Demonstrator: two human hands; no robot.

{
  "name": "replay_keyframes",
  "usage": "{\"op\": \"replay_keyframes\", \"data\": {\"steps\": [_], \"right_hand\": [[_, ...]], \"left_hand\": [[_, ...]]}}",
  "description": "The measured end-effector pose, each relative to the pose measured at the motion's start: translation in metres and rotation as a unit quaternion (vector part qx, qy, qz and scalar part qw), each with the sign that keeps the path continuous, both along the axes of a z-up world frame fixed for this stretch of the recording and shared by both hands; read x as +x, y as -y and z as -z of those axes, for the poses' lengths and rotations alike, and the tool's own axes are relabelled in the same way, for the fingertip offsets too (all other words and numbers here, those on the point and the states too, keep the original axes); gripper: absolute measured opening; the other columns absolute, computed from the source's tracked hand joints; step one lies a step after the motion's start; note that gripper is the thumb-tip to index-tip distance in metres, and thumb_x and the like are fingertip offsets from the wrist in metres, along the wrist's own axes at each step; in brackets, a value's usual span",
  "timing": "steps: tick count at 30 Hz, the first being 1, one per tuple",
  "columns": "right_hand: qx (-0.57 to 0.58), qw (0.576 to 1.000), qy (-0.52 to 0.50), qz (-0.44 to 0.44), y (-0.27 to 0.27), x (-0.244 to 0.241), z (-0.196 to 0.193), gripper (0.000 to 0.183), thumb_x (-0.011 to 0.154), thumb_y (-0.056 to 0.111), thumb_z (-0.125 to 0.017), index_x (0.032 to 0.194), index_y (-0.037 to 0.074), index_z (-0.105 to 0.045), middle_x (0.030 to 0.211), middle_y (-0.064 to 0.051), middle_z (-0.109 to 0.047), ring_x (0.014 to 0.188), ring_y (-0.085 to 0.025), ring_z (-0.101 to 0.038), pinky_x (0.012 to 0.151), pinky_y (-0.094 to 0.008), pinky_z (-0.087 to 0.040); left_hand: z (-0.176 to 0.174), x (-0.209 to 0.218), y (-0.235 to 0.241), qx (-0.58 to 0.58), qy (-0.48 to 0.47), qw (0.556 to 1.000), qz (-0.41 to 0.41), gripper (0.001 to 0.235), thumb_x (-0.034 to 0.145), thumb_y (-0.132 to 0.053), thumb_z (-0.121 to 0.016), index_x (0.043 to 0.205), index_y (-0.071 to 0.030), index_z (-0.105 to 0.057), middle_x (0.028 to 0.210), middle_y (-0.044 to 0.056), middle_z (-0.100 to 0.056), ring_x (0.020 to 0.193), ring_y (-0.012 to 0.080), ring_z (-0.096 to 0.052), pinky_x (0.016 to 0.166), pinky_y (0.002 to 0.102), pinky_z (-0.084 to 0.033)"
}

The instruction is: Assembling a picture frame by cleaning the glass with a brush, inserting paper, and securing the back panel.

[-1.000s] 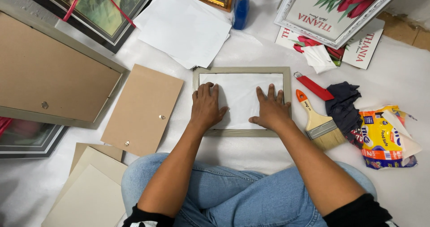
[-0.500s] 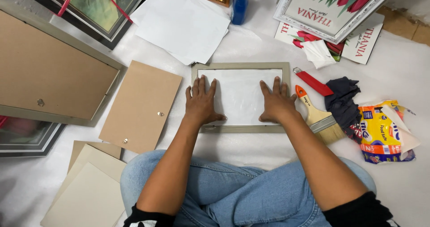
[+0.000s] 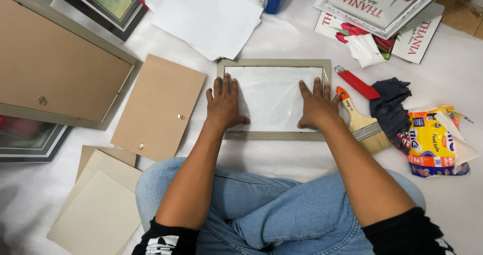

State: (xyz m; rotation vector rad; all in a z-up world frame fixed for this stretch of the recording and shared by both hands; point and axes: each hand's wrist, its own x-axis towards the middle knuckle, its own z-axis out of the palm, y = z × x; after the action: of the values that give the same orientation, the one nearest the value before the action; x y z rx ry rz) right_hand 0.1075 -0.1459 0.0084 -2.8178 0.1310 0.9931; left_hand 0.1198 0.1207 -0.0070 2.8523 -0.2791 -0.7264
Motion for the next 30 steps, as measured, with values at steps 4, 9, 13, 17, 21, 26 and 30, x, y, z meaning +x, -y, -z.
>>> {"op": "replay_keyframes", "data": {"steps": [4, 9, 13, 17, 21, 26, 30], "right_hand": [[-0.001, 1.0, 0.012, -0.006, -0.001, -0.001, 0.001, 0.129, 0.064, 0.021, -0.096, 0.166, 0.016, -0.017, 0.168, -0.031, -0.008, 0.153, -0.054, -0.007, 0.114, -0.077, -0.003], [0.03, 0.999, 0.042, -0.016, -0.011, -0.001, -0.007, 0.109, 0.073, 0.023, -0.087, 0.163, 0.006, -0.027, 0.169, -0.029, -0.015, 0.156, -0.049, -0.009, 0.116, -0.074, 0.002], [0.053, 0.997, 0.049, -0.01, -0.008, -0.002, 0.004, 0.108, 0.073, 0.023, -0.085, 0.162, 0.004, -0.027, 0.168, -0.028, -0.018, 0.155, -0.047, -0.012, 0.117, -0.073, -0.001], [0.055, 0.998, 0.042, -0.01, -0.006, -0.002, 0.005, 0.109, 0.074, 0.025, -0.085, 0.163, 0.004, -0.024, 0.169, -0.027, -0.015, 0.155, -0.047, -0.013, 0.117, -0.073, 0.0], [0.049, 0.998, 0.043, -0.017, -0.006, -0.002, 0.004, 0.11, 0.074, 0.026, -0.086, 0.163, 0.004, -0.025, 0.169, -0.027, -0.016, 0.155, -0.047, -0.015, 0.117, -0.074, 0.0], [0.048, 0.998, 0.038, -0.019, -0.006, -0.002, 0.004, 0.11, 0.075, 0.027, -0.086, 0.163, 0.003, -0.024, 0.169, -0.027, -0.016, 0.155, -0.048, -0.014, 0.116, -0.075, -0.001], [0.044, 0.998, 0.038, -0.026, -0.005, -0.002, 0.006, 0.11, 0.076, 0.029, -0.086, 0.163, 0.003, -0.024, 0.169, -0.027, -0.016, 0.154, -0.049, -0.014, 0.115, -0.076, -0.001]], "left_hand": [[-0.004, 0.0, 0.0, 0.001, 0.0, 1.0, -0.003, 0.131, 0.065, -0.054, -0.092, 0.161, -0.001, -0.022, 0.169, 0.022, -0.012, 0.153, 0.0426, -0.007, 0.119, 0.059, -0.015], [-0.002, -0.001, 0.0, -0.021, 0.004, 1.0, -0.009, 0.129, 0.066, -0.055, -0.091, 0.161, 0.0, -0.023, 0.169, 0.023, -0.014, 0.154, 0.0417, -0.008, 0.12, 0.059, -0.014], [-0.017, -0.004, 0.007, -0.037, 0.019, 0.999, -0.016, 0.124, 0.071, -0.064, -0.084, 0.162, -0.002, -0.024, 0.168, 0.024, -0.014, 0.155, 0.0412, -0.008, 0.121, 0.059, -0.013], [-0.01, -0.002, 0.008, -0.032, 0.042, 0.999, 0.007, 0.115, 0.077, -0.067, -0.076, 0.162, -0.007, -0.027, 0.164, 0.022, -0.025, 0.153, 0.0389, -0.015, 0.118, 0.058, -0.018], [-0.006, -0.002, 0.012, -0.08, 0.074, 0.993, 0.034, 0.097, 0.081, -0.059, -0.076, 0.155, -0.006, -0.042, 0.147, 0.016, -0.047, 0.144, 0.0365, -0.033, 0.115, 0.056, -0.029], [-0.002, -0.005, 0.017, -0.089, 0.122, 0.986, 0.067, 0.083, 0.08, -0.058, -0.075, 0.148, -0.014, -0.054, 0.139, 0.007, -0.048, 0.138, 0.0316, -0.036, 0.114, 0.054, -0.032], [0.0, -0.01, 0.019, -0.098, 0.195, 0.971, 0.093, 0.064, 0.081, -0.054, -0.074, 0.134, -0.018, -0.066, 0.127, 0.004, -0.046, 0.129, 0.0294, -0.039, 0.109, 0.049, -0.037]]}}
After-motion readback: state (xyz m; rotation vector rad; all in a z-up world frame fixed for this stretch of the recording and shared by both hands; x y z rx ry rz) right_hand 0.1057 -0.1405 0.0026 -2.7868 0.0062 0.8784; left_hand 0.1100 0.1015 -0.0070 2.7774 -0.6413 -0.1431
